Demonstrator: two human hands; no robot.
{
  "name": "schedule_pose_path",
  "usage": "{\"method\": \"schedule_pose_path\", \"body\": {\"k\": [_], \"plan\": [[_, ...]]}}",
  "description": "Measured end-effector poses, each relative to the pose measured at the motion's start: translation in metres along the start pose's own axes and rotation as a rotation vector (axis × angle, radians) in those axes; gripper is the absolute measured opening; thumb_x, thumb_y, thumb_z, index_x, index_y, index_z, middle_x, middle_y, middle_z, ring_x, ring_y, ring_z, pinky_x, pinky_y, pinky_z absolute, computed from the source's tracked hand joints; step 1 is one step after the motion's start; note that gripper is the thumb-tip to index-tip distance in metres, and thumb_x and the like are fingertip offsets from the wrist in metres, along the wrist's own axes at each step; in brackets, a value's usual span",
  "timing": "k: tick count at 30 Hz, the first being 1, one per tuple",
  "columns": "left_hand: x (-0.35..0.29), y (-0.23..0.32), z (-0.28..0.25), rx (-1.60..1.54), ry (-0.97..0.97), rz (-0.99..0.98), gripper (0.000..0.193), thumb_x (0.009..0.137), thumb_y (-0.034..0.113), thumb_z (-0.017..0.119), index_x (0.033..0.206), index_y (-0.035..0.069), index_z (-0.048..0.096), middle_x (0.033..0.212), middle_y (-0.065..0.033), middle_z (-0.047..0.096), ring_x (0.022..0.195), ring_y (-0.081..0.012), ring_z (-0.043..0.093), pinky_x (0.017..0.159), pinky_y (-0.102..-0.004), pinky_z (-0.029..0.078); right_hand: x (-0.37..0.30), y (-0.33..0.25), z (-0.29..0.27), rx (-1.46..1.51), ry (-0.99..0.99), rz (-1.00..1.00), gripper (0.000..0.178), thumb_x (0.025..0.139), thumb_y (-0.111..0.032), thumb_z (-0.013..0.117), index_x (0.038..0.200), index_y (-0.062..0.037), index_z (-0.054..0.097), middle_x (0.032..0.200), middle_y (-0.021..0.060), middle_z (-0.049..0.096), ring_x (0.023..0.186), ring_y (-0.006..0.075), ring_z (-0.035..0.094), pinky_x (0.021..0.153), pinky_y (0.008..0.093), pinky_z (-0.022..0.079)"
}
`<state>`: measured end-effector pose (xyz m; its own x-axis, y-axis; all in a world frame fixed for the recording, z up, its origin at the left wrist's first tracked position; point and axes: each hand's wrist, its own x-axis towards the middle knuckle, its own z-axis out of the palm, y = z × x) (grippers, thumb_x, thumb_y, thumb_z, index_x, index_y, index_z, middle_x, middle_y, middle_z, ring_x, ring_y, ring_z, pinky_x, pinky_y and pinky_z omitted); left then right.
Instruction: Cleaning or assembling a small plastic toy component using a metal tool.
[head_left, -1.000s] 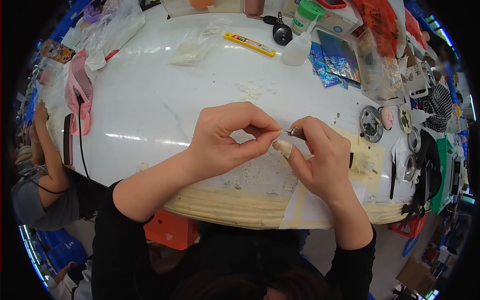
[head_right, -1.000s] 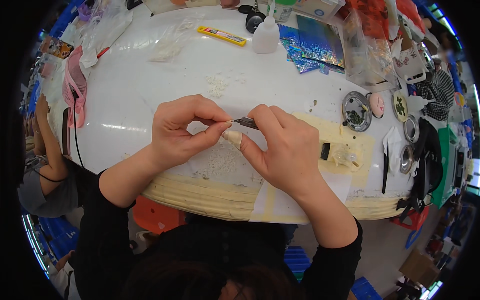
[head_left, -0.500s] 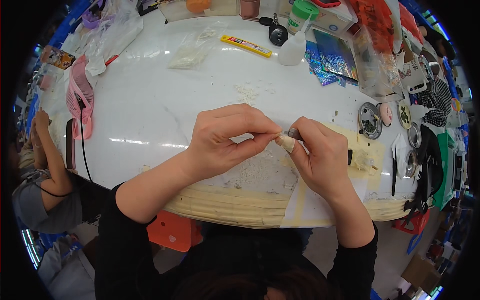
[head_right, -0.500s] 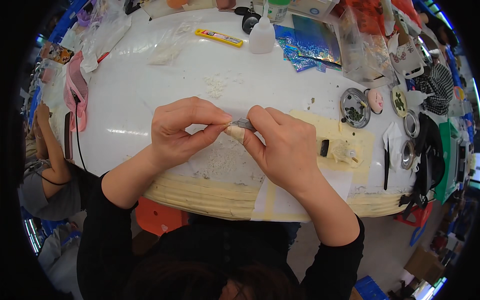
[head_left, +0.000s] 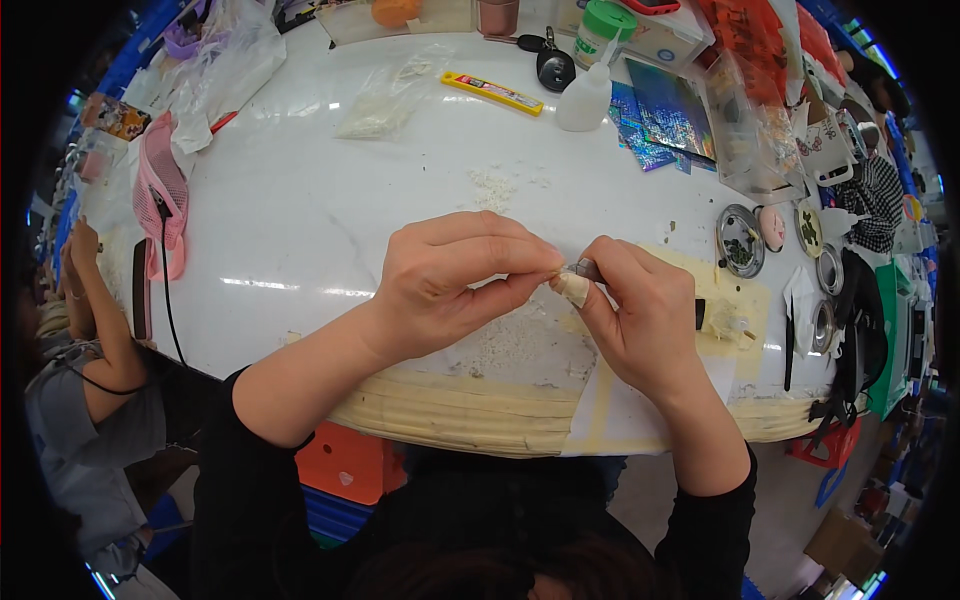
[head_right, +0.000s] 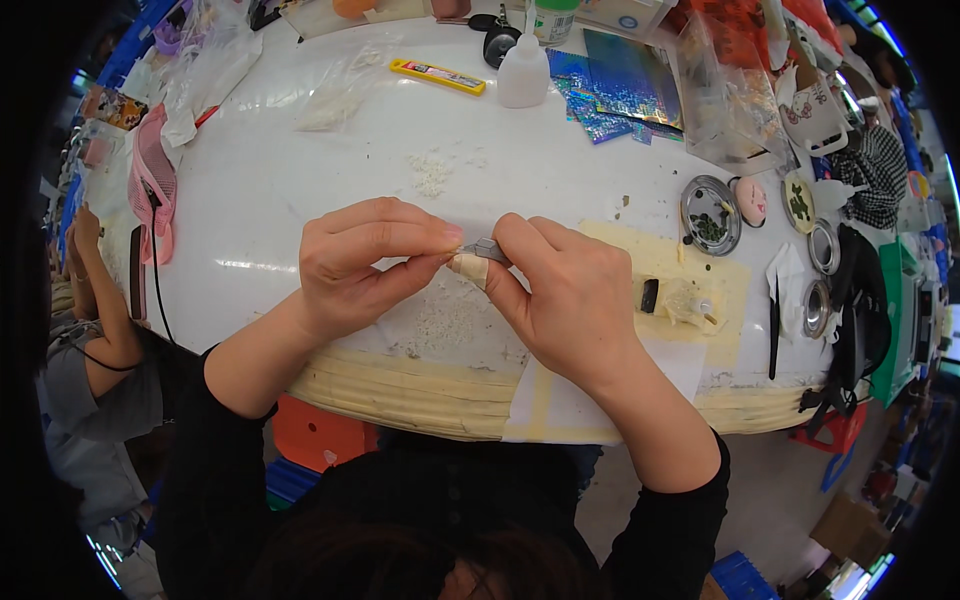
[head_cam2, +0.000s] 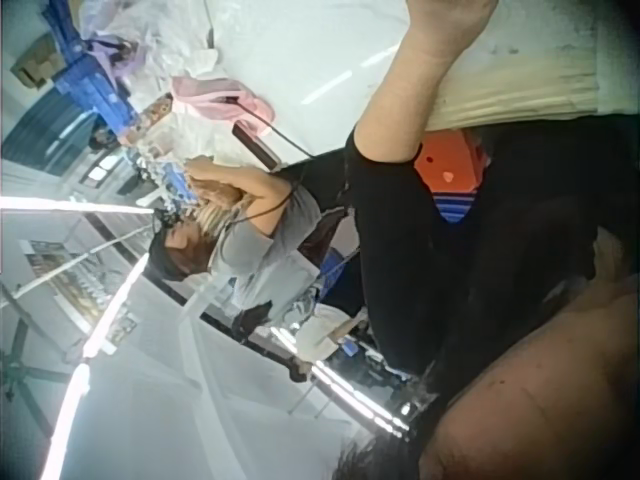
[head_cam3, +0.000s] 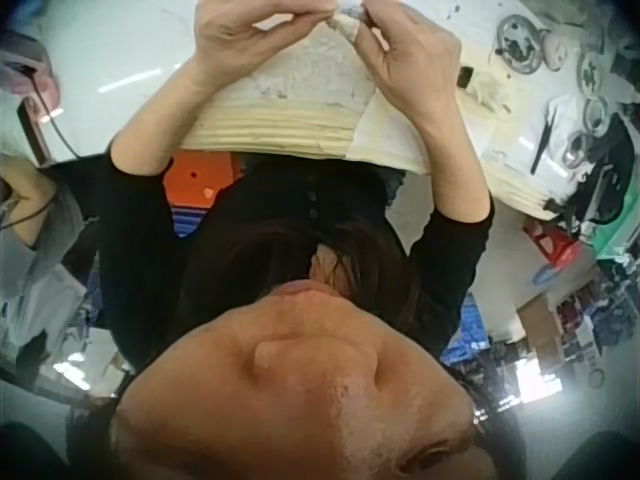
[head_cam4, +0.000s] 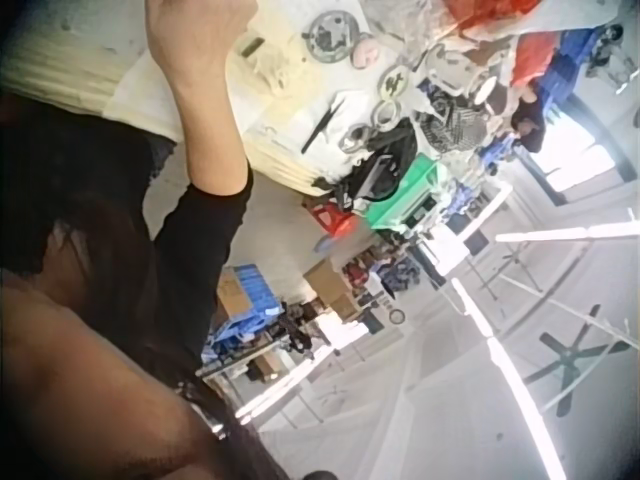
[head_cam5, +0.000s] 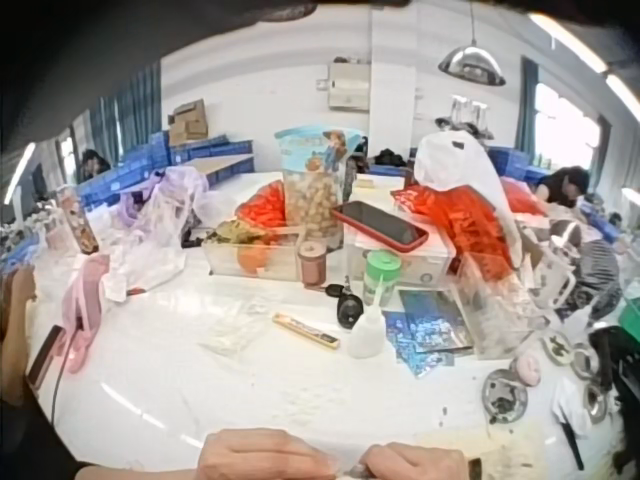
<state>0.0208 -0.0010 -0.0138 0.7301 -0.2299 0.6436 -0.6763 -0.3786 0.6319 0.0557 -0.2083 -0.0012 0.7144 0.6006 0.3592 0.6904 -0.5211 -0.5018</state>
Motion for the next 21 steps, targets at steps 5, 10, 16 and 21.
{"method": "schedule_pose_path", "body": {"k": [5,10,16,21], "plan": [[-0.0002,-0.0007,-0.0002,0.024,0.002,0.029,0.024,0.072,-0.009,0.075,0.094,0.001,0.072,0.089,-0.0107,0.072,0.074,-0.0197,0.069,0.062,-0.0261,0.054,0.0003,0.0002,-0.0016,0.020,-0.007,-0.008,0.019,0.081,-0.020,0.071,0.077,-0.0091,0.057,0.061,0.0037,0.054,0.051,0.0226,0.056,0.045,0.0344,0.040],[0.0001,-0.0014,-0.0008,0.053,-0.007,0.055,0.025,0.071,-0.009,0.075,0.094,0.001,0.072,0.088,-0.0102,0.072,0.073,-0.0197,0.069,0.061,-0.0263,0.054,-0.0002,0.0007,-0.0015,0.020,-0.002,-0.016,0.015,0.078,-0.016,0.070,0.077,-0.0095,0.057,0.059,0.0033,0.053,0.049,0.0221,0.054,0.044,0.0340,0.039],[0.0007,0.0000,-0.0016,0.062,-0.019,0.031,0.024,0.071,-0.010,0.074,0.093,0.001,0.072,0.087,-0.0098,0.072,0.072,-0.0194,0.069,0.061,-0.0265,0.054,-0.0021,0.0003,-0.0011,-0.037,-0.012,-0.043,0.015,0.076,-0.016,0.071,0.077,-0.0102,0.057,0.059,0.0029,0.052,0.048,0.0218,0.053,0.043,0.0340,0.039],[0.0010,0.0007,-0.0023,0.062,-0.025,0.022,0.024,0.071,-0.010,0.074,0.092,0.001,0.072,0.088,-0.0100,0.072,0.072,-0.0198,0.069,0.061,-0.0267,0.054,-0.0003,0.0034,-0.0008,-0.039,0.040,-0.055,0.018,0.075,-0.017,0.073,0.078,-0.0102,0.056,0.061,0.0029,0.053,0.049,0.0215,0.054,0.043,0.0340,0.039]]}}
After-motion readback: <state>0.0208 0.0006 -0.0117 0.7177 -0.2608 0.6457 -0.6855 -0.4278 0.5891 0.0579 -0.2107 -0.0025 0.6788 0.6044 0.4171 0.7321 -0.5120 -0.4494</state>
